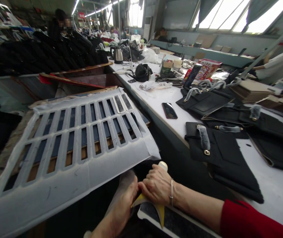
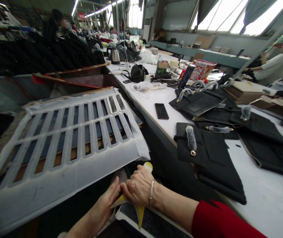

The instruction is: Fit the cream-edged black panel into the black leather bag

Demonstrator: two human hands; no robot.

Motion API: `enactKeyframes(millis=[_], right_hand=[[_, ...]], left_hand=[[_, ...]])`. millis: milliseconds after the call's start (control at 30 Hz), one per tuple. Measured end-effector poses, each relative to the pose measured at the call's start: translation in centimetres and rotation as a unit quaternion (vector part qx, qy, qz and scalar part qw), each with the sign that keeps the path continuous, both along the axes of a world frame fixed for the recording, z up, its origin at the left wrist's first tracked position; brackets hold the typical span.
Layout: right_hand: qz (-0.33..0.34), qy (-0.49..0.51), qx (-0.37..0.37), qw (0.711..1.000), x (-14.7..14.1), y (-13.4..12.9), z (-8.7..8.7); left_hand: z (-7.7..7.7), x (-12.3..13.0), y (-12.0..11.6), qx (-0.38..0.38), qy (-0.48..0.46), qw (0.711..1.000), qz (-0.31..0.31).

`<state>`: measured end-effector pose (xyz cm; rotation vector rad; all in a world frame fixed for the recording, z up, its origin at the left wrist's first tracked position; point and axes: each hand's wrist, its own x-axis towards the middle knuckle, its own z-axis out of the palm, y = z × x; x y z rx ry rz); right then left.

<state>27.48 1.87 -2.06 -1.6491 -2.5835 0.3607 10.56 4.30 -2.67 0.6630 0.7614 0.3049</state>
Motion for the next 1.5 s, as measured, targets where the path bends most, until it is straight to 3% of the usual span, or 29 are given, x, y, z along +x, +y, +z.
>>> enactKeyframes(millis=[67,233,333,433,533,667,867,933,1033,1100,1167,1500], right_hand=[[-0.021,-0.003,-0.014,1.000,0.0,-0.4,0.1],[-0.067,0.028,-0.074,0.995,0.8,-1.6,1.0],[-0.180,0.088,-0.136,0.970,2.3,-2.7,1.4],[-0.351,0.148,-0.186,0.906,4.0,-3.1,1.1],[-0.442,0.237,-0.244,0.830,5.0,-2.6,0.7],[-0.429,0.378,-0.326,0.753,4.3,-1.7,0.8],[-0.319,0.569,-0.406,0.640,3.9,-1.7,1.9],[-0.282,0.593,-0.406,0.635,4.4,-1.8,2.0],[-0.230,0.593,-0.384,0.670,4.5,-1.7,1.8],[-0.243,0.559,-0.366,0.704,4.0,-1.5,1.3],[-0.286,0.520,-0.358,0.721,3.2,-1.2,0.8],[-0.333,0.478,-0.370,0.724,0.9,-0.6,-0.4]], left_hand=[[0.3,-0.3,0.5,-0.044,-0.056,0.997,-0.019],[-0.6,-0.9,1.4,0.074,-0.023,0.994,-0.078],[-1.1,-0.9,1.6,0.082,0.010,0.992,-0.094],[-1.0,-0.7,1.6,0.098,0.019,0.990,-0.102],[-0.8,-0.6,1.6,0.116,0.029,0.987,-0.104],[-1.2,-0.5,1.1,0.150,0.046,0.982,-0.101],[-2.0,-0.3,-0.1,0.271,0.113,0.952,-0.088],[-2.3,-0.4,-0.1,0.267,0.113,0.954,-0.080],[-2.2,-0.5,0.4,0.207,0.078,0.972,-0.080],[-1.8,-0.5,0.9,0.186,0.066,0.976,-0.093],[-1.2,-0.4,1.4,0.178,0.054,0.977,-0.104],[-0.9,-0.1,1.8,0.130,0.048,0.985,-0.104]])
